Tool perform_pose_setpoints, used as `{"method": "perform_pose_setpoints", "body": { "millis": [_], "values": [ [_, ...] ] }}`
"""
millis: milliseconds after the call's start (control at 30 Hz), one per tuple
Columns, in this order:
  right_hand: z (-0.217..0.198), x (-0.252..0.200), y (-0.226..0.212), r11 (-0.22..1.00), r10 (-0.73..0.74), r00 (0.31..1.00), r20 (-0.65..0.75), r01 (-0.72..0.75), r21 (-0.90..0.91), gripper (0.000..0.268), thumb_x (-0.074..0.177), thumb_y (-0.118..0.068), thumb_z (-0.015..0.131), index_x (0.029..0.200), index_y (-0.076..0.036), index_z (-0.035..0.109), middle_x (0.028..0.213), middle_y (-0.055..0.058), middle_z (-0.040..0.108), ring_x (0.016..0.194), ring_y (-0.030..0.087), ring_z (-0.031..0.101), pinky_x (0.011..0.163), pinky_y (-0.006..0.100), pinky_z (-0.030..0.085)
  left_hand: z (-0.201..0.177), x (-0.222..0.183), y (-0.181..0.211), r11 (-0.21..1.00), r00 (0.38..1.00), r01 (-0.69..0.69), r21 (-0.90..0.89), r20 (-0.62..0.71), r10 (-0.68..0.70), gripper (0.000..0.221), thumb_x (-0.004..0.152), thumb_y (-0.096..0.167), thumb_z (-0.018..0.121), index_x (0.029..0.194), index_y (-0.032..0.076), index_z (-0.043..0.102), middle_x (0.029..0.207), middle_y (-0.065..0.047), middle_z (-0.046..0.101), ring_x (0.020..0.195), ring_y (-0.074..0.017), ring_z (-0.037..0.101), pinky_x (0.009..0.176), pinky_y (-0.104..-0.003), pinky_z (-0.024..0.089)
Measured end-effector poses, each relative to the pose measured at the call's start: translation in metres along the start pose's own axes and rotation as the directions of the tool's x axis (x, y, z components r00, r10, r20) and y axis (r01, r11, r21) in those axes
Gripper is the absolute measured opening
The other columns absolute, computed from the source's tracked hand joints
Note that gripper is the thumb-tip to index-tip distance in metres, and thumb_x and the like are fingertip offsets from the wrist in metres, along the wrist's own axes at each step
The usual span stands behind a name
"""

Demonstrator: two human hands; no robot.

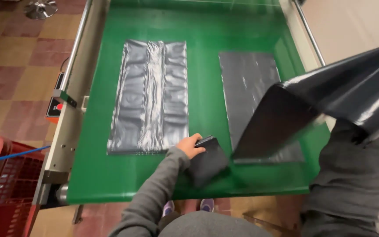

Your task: Folding black plastic bags into rectangles and stacking them in a red storage bin.

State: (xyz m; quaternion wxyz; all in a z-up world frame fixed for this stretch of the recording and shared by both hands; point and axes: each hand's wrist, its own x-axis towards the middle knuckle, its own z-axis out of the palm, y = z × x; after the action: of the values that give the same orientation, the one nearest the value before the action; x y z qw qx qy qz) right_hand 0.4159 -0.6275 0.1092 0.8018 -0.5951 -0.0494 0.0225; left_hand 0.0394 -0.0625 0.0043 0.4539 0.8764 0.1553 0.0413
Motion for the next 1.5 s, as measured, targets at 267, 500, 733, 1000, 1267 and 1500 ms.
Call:
{"method": "perform_pose_setpoints", "body": {
  "millis": [267,500,733,1000,1267,1500],
  "values": [
    [0.057,-0.043,0.140,0.997,0.079,0.997,0.002,-0.079,0.018,0.027,0.107,-0.028,0.059,0.114,-0.004,0.070,0.119,0.008,0.072,0.106,0.019,0.069,0.096,0.033,0.056,0.038,-0.040,0.014,0.996,0.999,0.040,0.086,0.016,-0.042,0.042,0.085,0.036,0.074,0.114,0.009,0.061,0.103,-0.020,0.073,0.098,-0.0416,0.069,0.084,-0.051,0.053],
    [0.050,-0.109,0.214,0.988,0.152,0.988,-0.001,-0.152,0.024,0.027,0.108,-0.029,0.060,0.116,-0.005,0.069,0.123,0.007,0.072,0.109,0.017,0.069,0.098,0.031,0.055,0.009,-0.059,0.026,0.998,1.000,0.011,-0.066,0.008,-0.010,0.045,0.085,0.036,0.074,0.117,0.007,0.060,0.104,-0.022,0.072,0.099,-0.0426,0.068,0.084,-0.051,0.054],
    [-0.006,-0.134,0.244,0.871,0.149,0.983,0.110,-0.078,-0.486,0.022,0.101,-0.005,0.059,0.121,-0.002,0.068,0.115,0.012,0.070,0.104,0.020,0.065,0.093,0.037,0.053,0.004,-0.052,-0.009,0.993,0.988,0.065,0.101,-0.147,-0.050,0.045,0.087,0.040,0.073,0.118,0.010,0.061,0.111,-0.015,0.070,0.105,-0.0386,0.065,0.087,-0.051,0.051],
    [-0.018,-0.112,0.251,0.682,-0.045,0.947,0.317,0.261,-0.683,0.024,0.106,0.005,0.053,0.128,0.003,0.063,0.124,0.017,0.067,0.112,0.020,0.062,0.107,0.037,0.050,-0.168,-0.092,-0.080,0.964,0.694,0.191,0.184,-0.720,0.000,0.053,0.083,0.049,0.073,0.120,0.012,0.063,0.128,-0.010,0.060,0.121,-0.0353,0.052,0.096,-0.055,0.044],
    [0.044,-0.138,0.190,0.887,0.256,0.961,0.109,-0.188,-0.421,0.026,0.105,-0.018,0.058,0.126,-0.005,0.068,0.127,0.010,0.071,0.115,0.019,0.067,0.104,0.036,0.054,-0.333,-0.101,-0.248,0.711,0.375,0.695,0.106,-0.897,-0.234,0.086,0.076,0.052,0.084,0.139,0.009,0.045,0.142,-0.011,0.049,0.138,-0.0344,0.037,0.103,-0.062,0.040],
    [0.048,-0.167,0.185,0.861,0.461,0.856,-0.233,-0.496,-0.117,0.032,0.104,-0.034,0.062,0.124,-0.011,0.072,0.129,0.005,0.074,0.117,0.018,0.072,0.102,0.035,0.057,-0.363,-0.075,-0.333,0.773,0.693,0.562,0.296,-0.679,-0.244,0.107,0.073,0.062,0.087,0.153,0.009,0.039,0.152,-0.013,0.045,0.138,-0.0403,0.035,0.100,-0.067,0.037]
  ]
}}
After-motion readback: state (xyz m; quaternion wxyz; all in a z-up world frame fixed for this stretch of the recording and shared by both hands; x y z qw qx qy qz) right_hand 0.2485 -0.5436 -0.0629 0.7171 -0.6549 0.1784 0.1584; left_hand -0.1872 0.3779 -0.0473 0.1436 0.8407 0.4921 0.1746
